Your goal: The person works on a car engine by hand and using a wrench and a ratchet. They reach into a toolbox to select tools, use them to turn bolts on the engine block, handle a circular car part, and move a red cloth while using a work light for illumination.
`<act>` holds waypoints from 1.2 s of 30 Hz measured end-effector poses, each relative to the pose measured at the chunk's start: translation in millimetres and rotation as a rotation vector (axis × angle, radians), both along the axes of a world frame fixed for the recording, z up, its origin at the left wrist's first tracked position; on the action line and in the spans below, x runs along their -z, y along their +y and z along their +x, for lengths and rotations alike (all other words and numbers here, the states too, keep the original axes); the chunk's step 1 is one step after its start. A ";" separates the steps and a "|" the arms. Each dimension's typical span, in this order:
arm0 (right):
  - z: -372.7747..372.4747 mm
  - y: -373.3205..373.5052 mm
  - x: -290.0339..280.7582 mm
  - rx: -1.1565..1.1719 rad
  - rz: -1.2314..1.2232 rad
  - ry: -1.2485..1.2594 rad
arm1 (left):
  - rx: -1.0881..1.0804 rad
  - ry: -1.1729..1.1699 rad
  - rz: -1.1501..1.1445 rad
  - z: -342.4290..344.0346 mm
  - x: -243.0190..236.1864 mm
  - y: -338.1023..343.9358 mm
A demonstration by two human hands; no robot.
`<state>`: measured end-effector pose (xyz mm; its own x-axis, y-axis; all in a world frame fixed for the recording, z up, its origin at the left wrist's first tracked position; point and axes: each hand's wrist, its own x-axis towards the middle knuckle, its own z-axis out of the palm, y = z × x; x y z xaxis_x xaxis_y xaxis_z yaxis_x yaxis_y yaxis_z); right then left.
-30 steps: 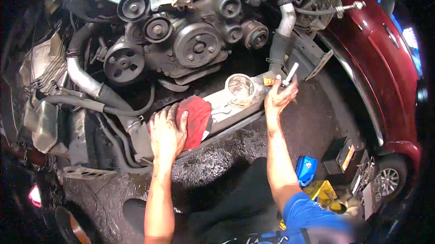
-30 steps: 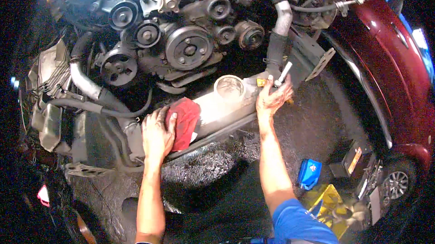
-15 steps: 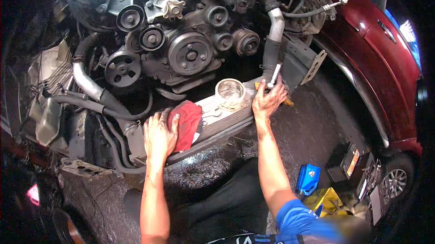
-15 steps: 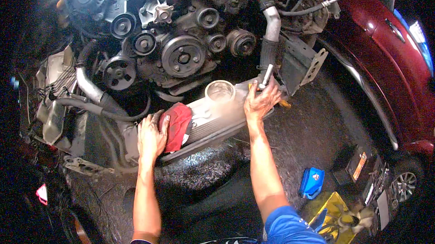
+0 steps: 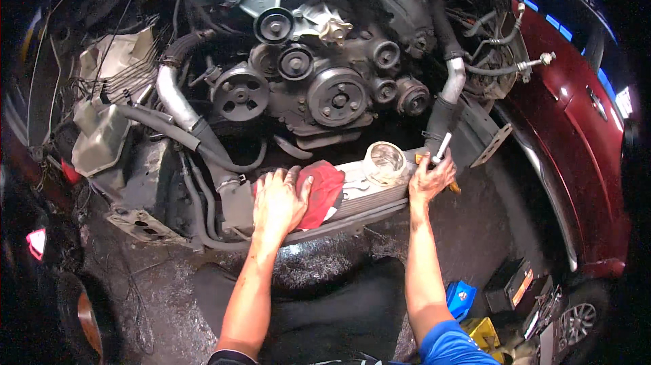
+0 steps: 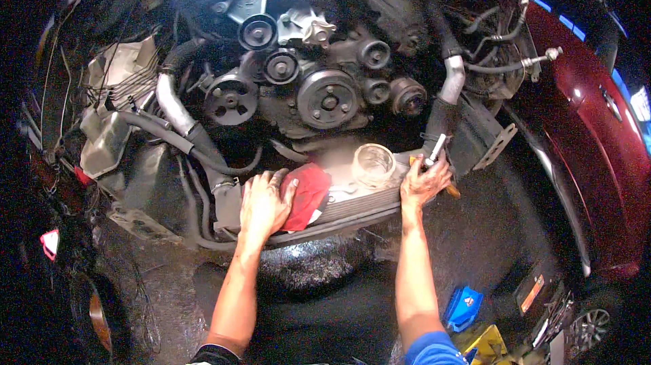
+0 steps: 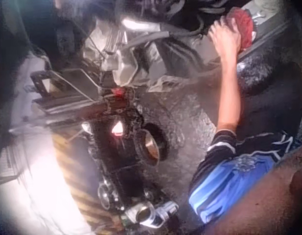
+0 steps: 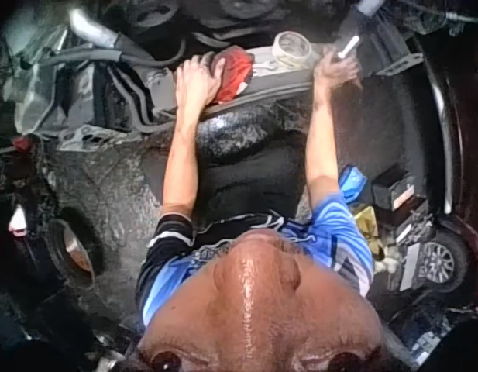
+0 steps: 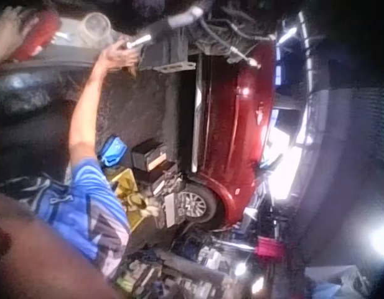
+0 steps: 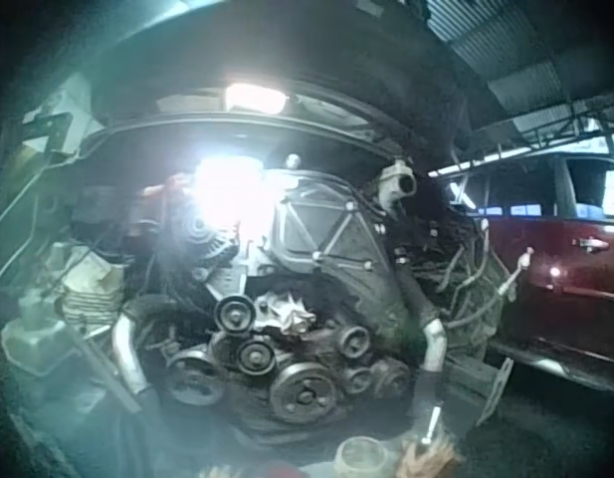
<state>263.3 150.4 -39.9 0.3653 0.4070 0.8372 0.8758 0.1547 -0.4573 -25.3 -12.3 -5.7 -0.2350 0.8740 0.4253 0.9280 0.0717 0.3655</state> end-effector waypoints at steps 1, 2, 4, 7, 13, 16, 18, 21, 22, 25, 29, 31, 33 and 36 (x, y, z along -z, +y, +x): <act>-0.1 0.3 0.6 0.009 0.013 -0.002 | -0.003 0.000 -0.002 -0.9 0.0 -0.7; 0.1 1.2 -0.1 -0.005 0.027 -0.006 | 0.003 -0.013 -0.003 -1.4 -2.7 -1.8; 0.8 -0.4 0.8 -0.006 0.003 -0.010 | 0.009 -0.017 0.012 -2.9 0.6 -0.7; 5.4 5.0 4.8 0.029 0.013 -0.045 | 0.019 -0.036 0.065 -4.6 4.7 0.4; 6.5 9.6 8.9 0.045 0.008 -0.092 | 0.044 -0.066 0.109 -12.0 10.9 -0.9; 5.2 10.6 10.8 0.068 -0.032 -0.076 | 0.061 -0.088 0.107 -17.2 9.8 -2.9; 5.3 11.2 11.4 0.076 -0.033 -0.080 | 0.080 -0.114 0.102 -19.3 8.4 -4.1; 6.0 10.0 12.5 0.071 -0.054 -0.078 | 0.087 -0.106 0.119 -22.2 11.4 -4.0; 3.7 9.1 12.5 0.052 -0.072 -0.074 | 0.084 -0.118 0.131 -23.8 12.2 -3.9; 14.5 11.0 16.9 0.081 -0.069 -0.115 | 0.094 -0.100 0.115 -22.9 10.1 -4.5; 5.8 14.1 17.8 0.051 -0.095 -0.097 | 0.076 -0.124 0.144 -24.5 11.2 -2.2; 4.7 15.0 13.4 0.080 -0.152 -0.091 | 0.085 -0.137 0.093 -25.2 9.0 -1.8; 9.0 17.2 11.0 0.098 -0.101 -0.125 | 0.086 -0.117 0.108 -23.1 12.0 1.0; 6.4 14.3 11.3 0.081 -0.130 -0.084 | 0.078 -0.088 0.097 -18.5 14.8 2.5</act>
<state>269.6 164.7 -51.3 0.3320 0.4861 0.8084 0.9191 0.0262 -0.3932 -43.8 -9.8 -20.5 -0.2082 0.8469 0.4894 0.8934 -0.0390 0.4475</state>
